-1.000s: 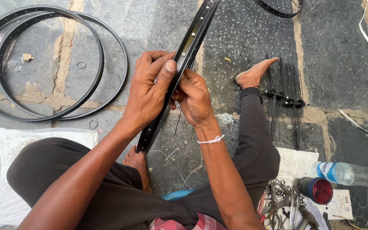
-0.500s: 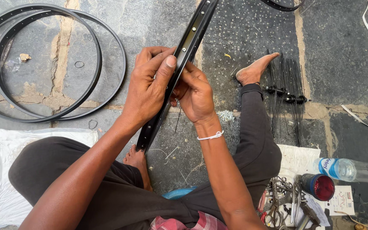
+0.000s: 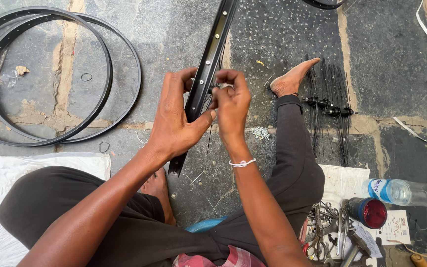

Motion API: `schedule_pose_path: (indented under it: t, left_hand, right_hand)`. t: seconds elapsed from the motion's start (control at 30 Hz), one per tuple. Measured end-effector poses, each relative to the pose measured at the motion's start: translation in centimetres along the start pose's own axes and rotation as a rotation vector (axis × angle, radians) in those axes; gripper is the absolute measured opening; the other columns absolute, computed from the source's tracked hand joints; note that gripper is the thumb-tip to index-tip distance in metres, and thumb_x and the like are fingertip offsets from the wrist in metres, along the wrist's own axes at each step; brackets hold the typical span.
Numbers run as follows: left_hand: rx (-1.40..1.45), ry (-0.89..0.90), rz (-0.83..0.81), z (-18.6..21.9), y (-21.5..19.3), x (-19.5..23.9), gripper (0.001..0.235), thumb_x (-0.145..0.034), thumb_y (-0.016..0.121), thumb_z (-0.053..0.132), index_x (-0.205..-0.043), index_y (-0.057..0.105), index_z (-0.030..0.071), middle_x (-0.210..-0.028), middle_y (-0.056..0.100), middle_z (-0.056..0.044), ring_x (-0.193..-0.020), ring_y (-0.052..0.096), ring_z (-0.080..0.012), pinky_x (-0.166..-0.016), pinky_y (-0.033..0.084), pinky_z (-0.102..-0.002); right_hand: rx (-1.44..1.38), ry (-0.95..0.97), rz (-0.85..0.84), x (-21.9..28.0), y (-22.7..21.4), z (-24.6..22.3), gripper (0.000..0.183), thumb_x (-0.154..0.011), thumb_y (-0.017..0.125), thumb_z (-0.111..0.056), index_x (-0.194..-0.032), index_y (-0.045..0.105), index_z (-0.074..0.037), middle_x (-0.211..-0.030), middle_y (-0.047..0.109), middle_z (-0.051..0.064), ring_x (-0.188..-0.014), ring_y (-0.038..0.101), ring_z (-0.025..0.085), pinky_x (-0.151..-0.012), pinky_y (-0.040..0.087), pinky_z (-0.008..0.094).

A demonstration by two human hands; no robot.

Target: The person is lacing a bicycle wheel by hand, inserting spokes into the rim and hub, and tightening the nipples. They use a screwdriver to adjust the spoke nipples and ensure proper tension.

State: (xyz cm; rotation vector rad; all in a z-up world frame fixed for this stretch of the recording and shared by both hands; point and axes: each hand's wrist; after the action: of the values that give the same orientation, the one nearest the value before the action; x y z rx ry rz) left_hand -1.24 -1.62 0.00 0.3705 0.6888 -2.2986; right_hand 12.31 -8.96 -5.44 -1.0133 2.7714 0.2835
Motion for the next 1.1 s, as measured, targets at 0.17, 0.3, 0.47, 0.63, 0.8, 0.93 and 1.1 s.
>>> schedule_pose_path:
  t: [0.17, 0.3, 0.47, 0.63, 0.8, 0.93, 1.1]
  left_hand:
    - [-0.11, -0.029, 0.022, -0.1, -0.2, 0.6, 0.071, -0.083, 0.089, 0.029, -0.131, 0.046, -0.003, -0.115, 0.054, -0.018, -0.106, 0.059, -0.0317, -0.093, 0.05, -0.043]
    - [-0.084, -0.068, 0.006, -0.2, -0.6, -0.8, 0.081, -0.082, 0.089, 0.036, -0.134, 0.042, -0.004, -0.113, 0.058, -0.018, -0.101, 0.064, -0.0298, -0.088, 0.053, -0.042]
    - [-0.062, -0.048, 0.047, 0.2, 0.5, 0.0, 0.075, -0.086, 0.088, 0.04, -0.134, 0.047, -0.001, -0.111, 0.063, -0.012, -0.103, 0.066, -0.0239, -0.089, 0.055, -0.039]
    - [0.336, -0.196, -0.102, -0.2, 1.8, 0.6, 0.06, -0.09, 0.084, 0.035, -0.128, 0.051, 0.002, -0.101, 0.062, -0.005, -0.093, 0.062, -0.0123, -0.081, 0.055, -0.03]
    - [0.294, -0.127, -0.083, -0.1, 2.3, 0.4, 0.048, -0.09, 0.086, 0.026, -0.121, 0.058, 0.003, -0.095, 0.062, -0.003, -0.088, 0.06, -0.0084, -0.076, 0.052, -0.027]
    - [0.153, -0.093, -0.044, 0.9, 2.2, -0.1, 0.045, -0.09, 0.087, 0.025, -0.114, 0.056, 0.003, -0.09, 0.06, -0.002, -0.077, 0.054, -0.0085, -0.065, 0.047, -0.027]
    - [0.118, -0.112, -0.049, 3.2, 1.1, 0.5, 0.043, -0.092, 0.089, 0.025, -0.1, 0.052, 0.004, -0.081, 0.054, -0.001, -0.072, 0.047, -0.0078, -0.06, 0.041, -0.027]
  right_hand:
    - [0.463, -0.115, -0.12, 2.6, -1.5, 1.4, 0.039, -0.088, 0.064, 0.004, -0.125, 0.061, -0.007, -0.096, 0.066, 0.006, -0.081, 0.068, 0.017, -0.071, 0.057, 0.03]
    - [0.772, -0.318, -0.271, 1.7, -1.9, 0.2, 0.034, -0.083, 0.068, 0.0, -0.116, 0.067, -0.005, -0.1, 0.068, 0.012, -0.083, 0.07, 0.028, -0.072, 0.056, 0.038]
    - [0.785, -0.439, -0.226, -0.1, -1.6, 0.6, 0.02, -0.096, 0.07, -0.01, -0.115, 0.067, -0.005, -0.102, 0.07, 0.011, -0.089, 0.071, 0.031, -0.076, 0.057, 0.041]
    - [0.546, -0.128, -0.17, 0.1, -2.1, 0.5, 0.023, -0.1, 0.064, -0.014, -0.121, 0.065, -0.005, -0.103, 0.067, 0.009, -0.086, 0.073, 0.021, -0.065, 0.063, 0.032]
    - [0.491, -0.162, -0.236, 1.5, -4.2, 2.0, 0.038, -0.1, 0.065, -0.016, -0.134, 0.061, -0.002, -0.105, 0.068, 0.01, -0.087, 0.069, 0.017, -0.066, 0.06, 0.029]
    - [0.572, -0.207, -0.047, 0.9, -10.8, 9.5, 0.027, -0.108, 0.066, -0.02, -0.13, 0.066, -0.003, -0.104, 0.074, 0.012, -0.088, 0.071, 0.018, -0.074, 0.058, 0.029]
    - [0.509, 0.52, 0.36, 5.3, -24.3, 21.8, 0.032, -0.098, 0.052, -0.017, -0.125, 0.062, -0.002, -0.091, 0.072, 0.019, -0.066, 0.069, 0.021, -0.057, 0.054, 0.032]
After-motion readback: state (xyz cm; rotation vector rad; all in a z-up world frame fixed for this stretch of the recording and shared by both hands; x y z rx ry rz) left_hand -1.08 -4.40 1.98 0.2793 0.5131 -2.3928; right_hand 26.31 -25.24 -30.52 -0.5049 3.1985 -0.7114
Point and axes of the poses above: each hand's wrist, its own x-axis away from the middle knuckle, its own y-axis out of the palm, z = x × y
